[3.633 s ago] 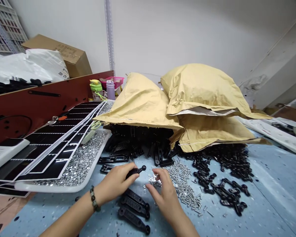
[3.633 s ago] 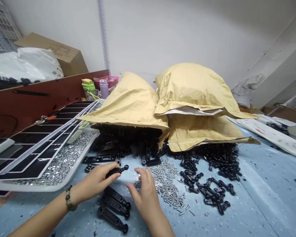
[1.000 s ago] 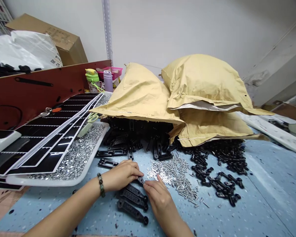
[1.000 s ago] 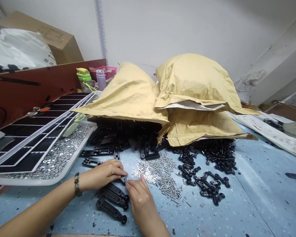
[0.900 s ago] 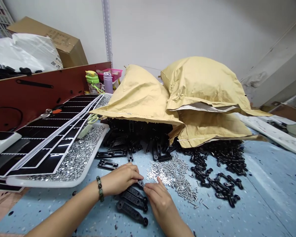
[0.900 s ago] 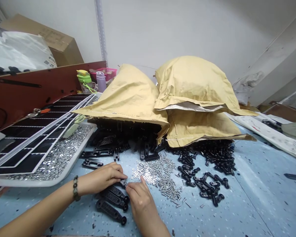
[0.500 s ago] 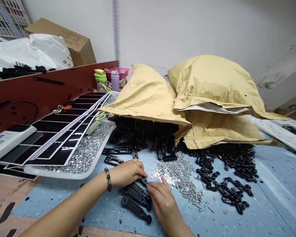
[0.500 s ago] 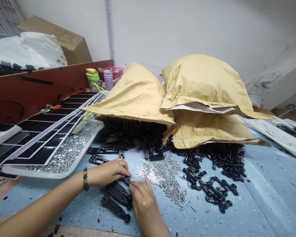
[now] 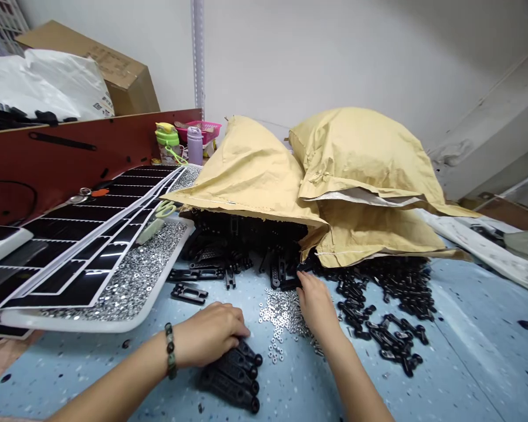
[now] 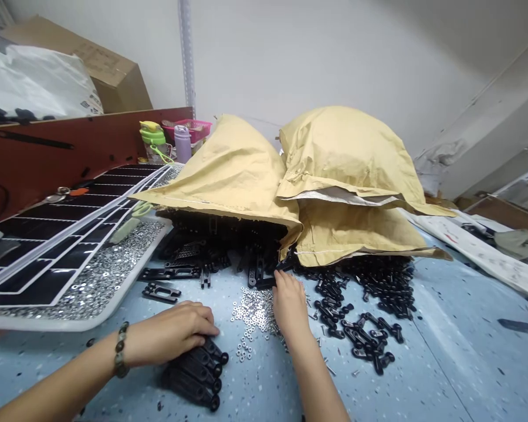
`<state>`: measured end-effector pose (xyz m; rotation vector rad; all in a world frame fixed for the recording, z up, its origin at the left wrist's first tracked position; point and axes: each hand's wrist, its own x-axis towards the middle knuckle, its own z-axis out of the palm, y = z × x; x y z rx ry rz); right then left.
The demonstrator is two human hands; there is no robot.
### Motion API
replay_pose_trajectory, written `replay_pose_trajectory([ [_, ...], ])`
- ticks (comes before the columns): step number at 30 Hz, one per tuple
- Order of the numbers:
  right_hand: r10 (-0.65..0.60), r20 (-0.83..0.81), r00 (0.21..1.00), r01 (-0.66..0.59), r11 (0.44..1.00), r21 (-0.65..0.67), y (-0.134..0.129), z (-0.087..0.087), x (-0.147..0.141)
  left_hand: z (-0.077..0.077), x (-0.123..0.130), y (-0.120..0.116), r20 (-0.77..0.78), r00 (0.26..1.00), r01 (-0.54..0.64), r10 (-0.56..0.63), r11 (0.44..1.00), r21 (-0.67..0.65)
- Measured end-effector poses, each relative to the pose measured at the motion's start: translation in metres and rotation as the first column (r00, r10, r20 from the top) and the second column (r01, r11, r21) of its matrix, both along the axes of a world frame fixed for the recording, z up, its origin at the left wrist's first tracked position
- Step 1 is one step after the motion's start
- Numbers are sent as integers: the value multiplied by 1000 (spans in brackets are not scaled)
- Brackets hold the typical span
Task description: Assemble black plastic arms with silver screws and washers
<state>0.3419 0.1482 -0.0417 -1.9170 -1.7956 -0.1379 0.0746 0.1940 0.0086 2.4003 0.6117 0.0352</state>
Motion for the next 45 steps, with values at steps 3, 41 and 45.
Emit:
replay_pose_trajectory([
  [3, 31, 10, 999, -30, 999, -30, 9, 1, 10, 9, 7, -1, 94, 983, -147, 155, 985, -87],
  [41, 171, -917, 361, -144, 981, 127, -6, 44, -81, 9, 35, -5, 298, 873, -400, 387, 916, -20],
  [45, 150, -917, 368, -184, 979, 86, -10, 47, -79, 12, 29, -5, 259, 911, -356, 322, 929, 99],
])
